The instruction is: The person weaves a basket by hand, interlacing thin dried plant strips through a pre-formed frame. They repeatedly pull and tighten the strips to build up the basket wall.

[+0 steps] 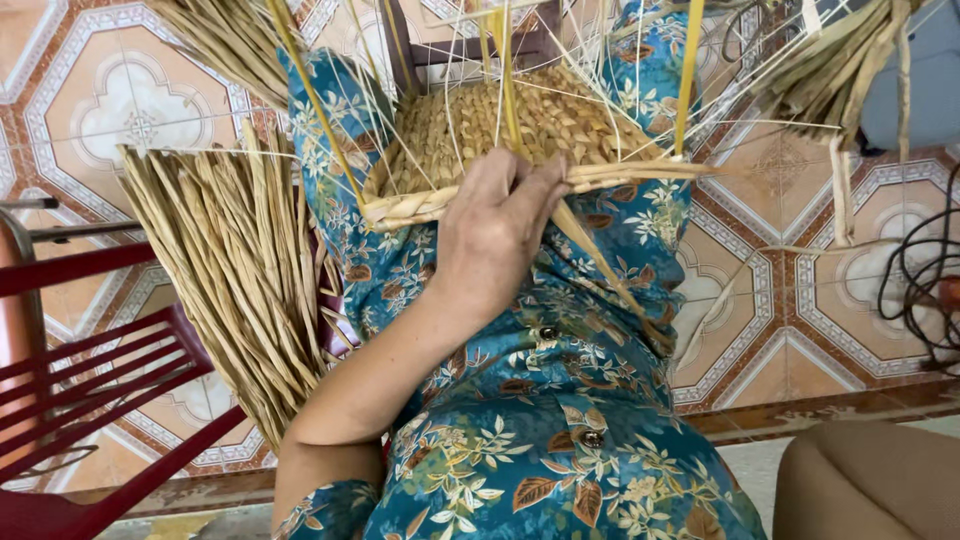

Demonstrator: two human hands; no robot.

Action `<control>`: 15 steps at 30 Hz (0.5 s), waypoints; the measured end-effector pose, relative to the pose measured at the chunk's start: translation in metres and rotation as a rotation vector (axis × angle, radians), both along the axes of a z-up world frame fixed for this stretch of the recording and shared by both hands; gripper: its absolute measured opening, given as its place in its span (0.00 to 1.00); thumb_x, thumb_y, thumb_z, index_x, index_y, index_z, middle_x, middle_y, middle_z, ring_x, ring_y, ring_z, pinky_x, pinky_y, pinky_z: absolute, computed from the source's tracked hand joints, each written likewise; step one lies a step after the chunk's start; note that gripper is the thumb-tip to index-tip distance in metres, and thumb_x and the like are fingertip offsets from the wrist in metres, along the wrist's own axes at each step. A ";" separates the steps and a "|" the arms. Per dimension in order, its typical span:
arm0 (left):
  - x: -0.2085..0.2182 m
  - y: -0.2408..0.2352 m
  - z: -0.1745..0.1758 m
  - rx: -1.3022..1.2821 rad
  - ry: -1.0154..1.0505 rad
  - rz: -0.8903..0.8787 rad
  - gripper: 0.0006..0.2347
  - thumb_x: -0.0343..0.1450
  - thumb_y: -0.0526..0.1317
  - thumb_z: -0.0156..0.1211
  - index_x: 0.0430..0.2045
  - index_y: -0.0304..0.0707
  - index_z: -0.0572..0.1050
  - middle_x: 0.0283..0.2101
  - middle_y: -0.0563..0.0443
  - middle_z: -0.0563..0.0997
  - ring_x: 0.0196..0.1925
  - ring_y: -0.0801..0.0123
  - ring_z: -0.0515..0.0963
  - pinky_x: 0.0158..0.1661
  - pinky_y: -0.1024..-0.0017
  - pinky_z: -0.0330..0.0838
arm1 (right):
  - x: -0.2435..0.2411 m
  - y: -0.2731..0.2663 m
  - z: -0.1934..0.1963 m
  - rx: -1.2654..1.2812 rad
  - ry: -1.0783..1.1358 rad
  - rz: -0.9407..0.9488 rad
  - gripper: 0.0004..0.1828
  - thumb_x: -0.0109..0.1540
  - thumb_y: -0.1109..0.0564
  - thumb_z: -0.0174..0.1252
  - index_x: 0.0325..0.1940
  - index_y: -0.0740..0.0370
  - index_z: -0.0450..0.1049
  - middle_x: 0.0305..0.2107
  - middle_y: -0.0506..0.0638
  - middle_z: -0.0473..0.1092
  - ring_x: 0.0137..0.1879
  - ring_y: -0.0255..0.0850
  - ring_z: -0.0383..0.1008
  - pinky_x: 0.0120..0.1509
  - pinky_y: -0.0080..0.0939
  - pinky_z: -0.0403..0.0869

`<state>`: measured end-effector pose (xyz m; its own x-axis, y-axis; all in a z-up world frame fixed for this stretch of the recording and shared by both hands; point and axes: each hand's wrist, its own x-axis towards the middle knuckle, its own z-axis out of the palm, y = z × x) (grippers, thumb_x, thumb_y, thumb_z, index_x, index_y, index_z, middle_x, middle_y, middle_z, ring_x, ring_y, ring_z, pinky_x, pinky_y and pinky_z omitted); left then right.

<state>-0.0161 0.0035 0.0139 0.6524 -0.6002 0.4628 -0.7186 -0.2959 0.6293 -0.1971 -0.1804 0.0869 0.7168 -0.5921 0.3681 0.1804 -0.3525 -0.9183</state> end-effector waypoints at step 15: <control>0.006 0.014 -0.014 -0.090 0.077 -0.165 0.08 0.71 0.30 0.70 0.39 0.35 0.76 0.49 0.49 0.82 0.47 0.60 0.80 0.47 0.67 0.75 | 0.086 -0.001 -0.057 -0.499 0.388 0.332 0.08 0.65 0.64 0.67 0.48 0.65 0.80 0.34 0.50 0.70 0.37 0.36 0.70 0.39 0.37 0.69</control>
